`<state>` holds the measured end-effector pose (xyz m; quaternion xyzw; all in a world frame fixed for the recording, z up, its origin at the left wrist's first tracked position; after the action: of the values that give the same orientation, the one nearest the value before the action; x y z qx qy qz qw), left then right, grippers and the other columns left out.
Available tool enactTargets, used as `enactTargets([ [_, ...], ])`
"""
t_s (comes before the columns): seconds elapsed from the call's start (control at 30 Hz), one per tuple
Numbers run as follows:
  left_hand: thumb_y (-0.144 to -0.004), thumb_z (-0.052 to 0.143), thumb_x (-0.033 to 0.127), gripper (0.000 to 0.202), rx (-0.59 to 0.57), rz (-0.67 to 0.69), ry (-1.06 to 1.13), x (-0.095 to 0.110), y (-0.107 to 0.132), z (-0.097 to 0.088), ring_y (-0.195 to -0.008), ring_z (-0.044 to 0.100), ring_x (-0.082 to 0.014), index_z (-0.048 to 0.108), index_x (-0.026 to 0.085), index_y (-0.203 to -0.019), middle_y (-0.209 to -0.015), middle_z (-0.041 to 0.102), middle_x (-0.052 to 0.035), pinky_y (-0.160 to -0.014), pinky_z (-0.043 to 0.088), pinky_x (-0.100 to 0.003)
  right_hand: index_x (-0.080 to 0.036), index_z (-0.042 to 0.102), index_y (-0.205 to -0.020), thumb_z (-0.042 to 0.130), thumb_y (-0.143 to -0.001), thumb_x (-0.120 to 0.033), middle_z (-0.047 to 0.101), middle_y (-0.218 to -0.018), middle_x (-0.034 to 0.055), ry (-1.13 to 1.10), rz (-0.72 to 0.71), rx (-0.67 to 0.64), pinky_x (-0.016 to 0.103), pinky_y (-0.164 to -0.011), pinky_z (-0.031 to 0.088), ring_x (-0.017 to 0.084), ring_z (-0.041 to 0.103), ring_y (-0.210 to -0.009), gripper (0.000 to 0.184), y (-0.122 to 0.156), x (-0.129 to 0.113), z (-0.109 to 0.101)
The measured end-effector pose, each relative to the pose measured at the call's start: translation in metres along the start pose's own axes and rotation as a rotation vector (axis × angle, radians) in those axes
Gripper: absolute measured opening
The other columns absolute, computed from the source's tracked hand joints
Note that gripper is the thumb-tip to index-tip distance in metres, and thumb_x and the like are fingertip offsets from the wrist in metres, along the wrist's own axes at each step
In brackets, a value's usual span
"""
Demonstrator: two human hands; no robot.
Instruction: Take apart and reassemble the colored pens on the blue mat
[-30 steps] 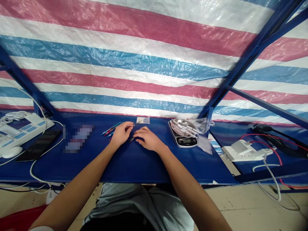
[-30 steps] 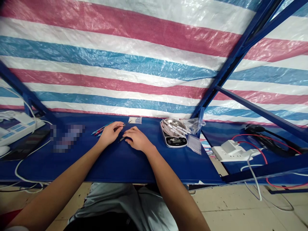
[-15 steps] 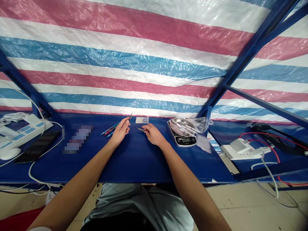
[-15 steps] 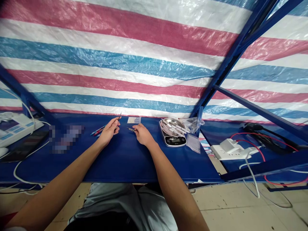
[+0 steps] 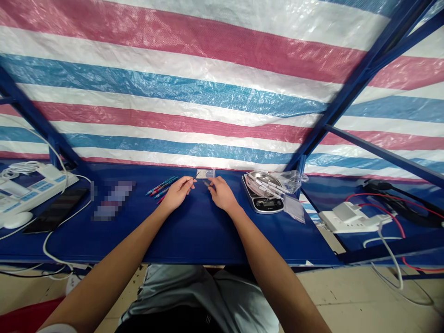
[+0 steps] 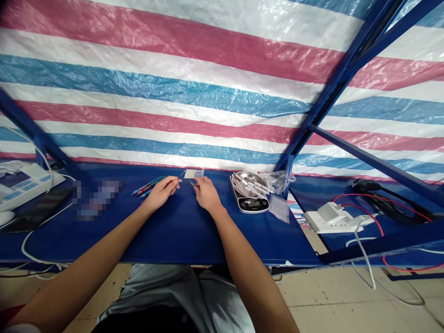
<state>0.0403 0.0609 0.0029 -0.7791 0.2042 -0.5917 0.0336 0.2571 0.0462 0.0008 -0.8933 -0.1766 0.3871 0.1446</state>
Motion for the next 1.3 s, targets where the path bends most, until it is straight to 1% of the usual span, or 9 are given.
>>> enactTargets([
  [0.17, -0.109, 0.052, 0.054, 0.038, -0.061, 0.057, -0.168, 0.009, 0.006, 0.005, -0.076, 0.063, -0.018, 0.072, 0.022, -0.113, -0.097, 0.076, -0.0042, -0.078, 0.051, -0.031, -0.022, 0.072, -0.108, 0.073, -0.092, -0.038, 0.071, -0.103, 0.004, -0.657, 0.234, 0.118, 0.037, -0.088, 0.06, 0.019, 0.066, -0.089, 0.023, -0.008, 0.015, -0.009],
  [0.23, -0.109, 0.051, 0.054, 0.038, -0.083, 0.055, -0.194, 0.01, 0.008, 0.008, -0.078, 0.065, -0.0196, 0.072, 0.023, -0.116, -0.096, 0.077, -0.004, -0.075, 0.05, -0.031, -0.023, 0.069, -0.1, 0.083, -0.086, -0.046, 0.071, -0.102, 0.0034, -0.904, 0.252, 0.184, 0.037, -0.09, 0.062, 0.02, 0.069, -0.094, 0.031, -0.008, 0.013, -0.013],
  [0.33, -0.109, 0.05, 0.055, 0.039, -0.108, 0.051, -0.191, 0.01, 0.009, 0.01, -0.08, 0.068, -0.0217, 0.071, 0.024, -0.117, -0.095, 0.077, -0.0043, -0.073, 0.051, -0.031, -0.024, 0.069, -0.102, 0.09, -0.08, -0.05, 0.071, -0.099, 0.003, -1.067, 0.247, 0.217, 0.04, -0.097, 0.063, 0.022, 0.073, -0.103, 0.041, -0.008, 0.005, -0.018],
  [0.63, -0.11, 0.049, 0.048, 0.034, -0.141, 0.107, -0.229, 0.019, 0.011, 0.012, -0.085, 0.069, -0.0207, 0.072, 0.023, -0.107, -0.094, 0.076, -0.0023, -0.081, 0.052, -0.032, -0.024, 0.07, -0.107, 0.088, -0.084, -0.054, 0.075, -0.101, 0.0036, -1.022, 0.209, 0.075, 0.043, -0.101, 0.064, 0.022, 0.077, -0.101, 0.042, -0.006, -0.009, -0.01],
  [0.77, -0.11, 0.05, 0.048, 0.036, -0.15, 0.103, -0.229, 0.017, 0.01, 0.012, -0.088, 0.07, -0.022, 0.075, 0.023, -0.111, -0.096, 0.077, -0.0041, -0.081, 0.053, -0.033, -0.023, 0.071, -0.106, 0.088, -0.084, -0.052, 0.074, -0.098, 0.0027, -1.001, 0.207, 0.066, 0.039, -0.091, 0.066, 0.022, 0.078, -0.099, 0.04, -0.004, -0.008, -0.01],
  [0.97, -0.109, 0.053, 0.045, 0.036, -0.151, 0.23, -0.279, 0.021, 0.009, 0.011, -0.102, 0.072, -0.0266, 0.08, 0.024, -0.121, -0.112, 0.078, -0.0095, -0.093, 0.055, -0.039, -0.022, 0.076, -0.112, 0.088, -0.084, -0.048, 0.079, -0.098, 0.004, -0.873, 0.179, -0.168, 0.034, -0.08, 0.066, 0.021, 0.076, -0.095, 0.041, 0.001, -0.01, -0.004],
  [1.17, -0.106, 0.06, 0.044, 0.031, -0.155, 0.23, -0.312, 0.017, 0.01, 0.011, -0.103, 0.076, -0.0273, 0.083, 0.026, -0.12, -0.116, 0.082, -0.008, -0.094, 0.057, -0.04, -0.019, 0.073, -0.095, 0.081, -0.09, -0.058, 0.074, -0.076, 0.0026, -0.615, 0.236, -0.19, 0.023, -0.052, 0.052, 0.015, 0.067, -0.063, 0.04, 0.005, -0.012, -0.006],
  [1.23, -0.103, 0.066, 0.045, 0.029, -0.131, 0.236, -0.298, 0.017, 0.01, 0.01, -0.105, 0.077, -0.0276, 0.084, 0.026, -0.117, -0.116, 0.083, -0.0076, -0.095, 0.058, -0.04, -0.018, 0.07, -0.083, 0.069, -0.097, -0.065, 0.067, -0.062, 0.001, -0.504, 0.299, -0.214, 0.023, -0.048, 0.047, 0.013, 0.061, -0.051, 0.049, 0.007, -0.01, -0.007],
  [1.3, -0.1, 0.072, 0.046, 0.028, -0.093, 0.228, -0.279, 0.016, 0.01, 0.008, -0.104, 0.078, -0.0274, 0.085, 0.026, -0.113, -0.114, 0.084, -0.0072, -0.095, 0.059, -0.039, -0.018, 0.07, -0.087, 0.066, -0.098, -0.067, 0.066, -0.061, 0.0003, -0.482, 0.309, -0.23, 0.022, -0.048, 0.047, 0.012, 0.06, -0.05, 0.05, 0.007, -0.009, -0.009],
])
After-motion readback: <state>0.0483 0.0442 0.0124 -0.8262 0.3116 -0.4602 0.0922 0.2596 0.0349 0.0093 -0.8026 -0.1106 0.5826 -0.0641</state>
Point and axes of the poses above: each hand's wrist, its own y-axis away from the middle knuckle, its own z-axis out of the palm, x = y × z, the point moved 4 cm from there along -y, towards the middle knuckle
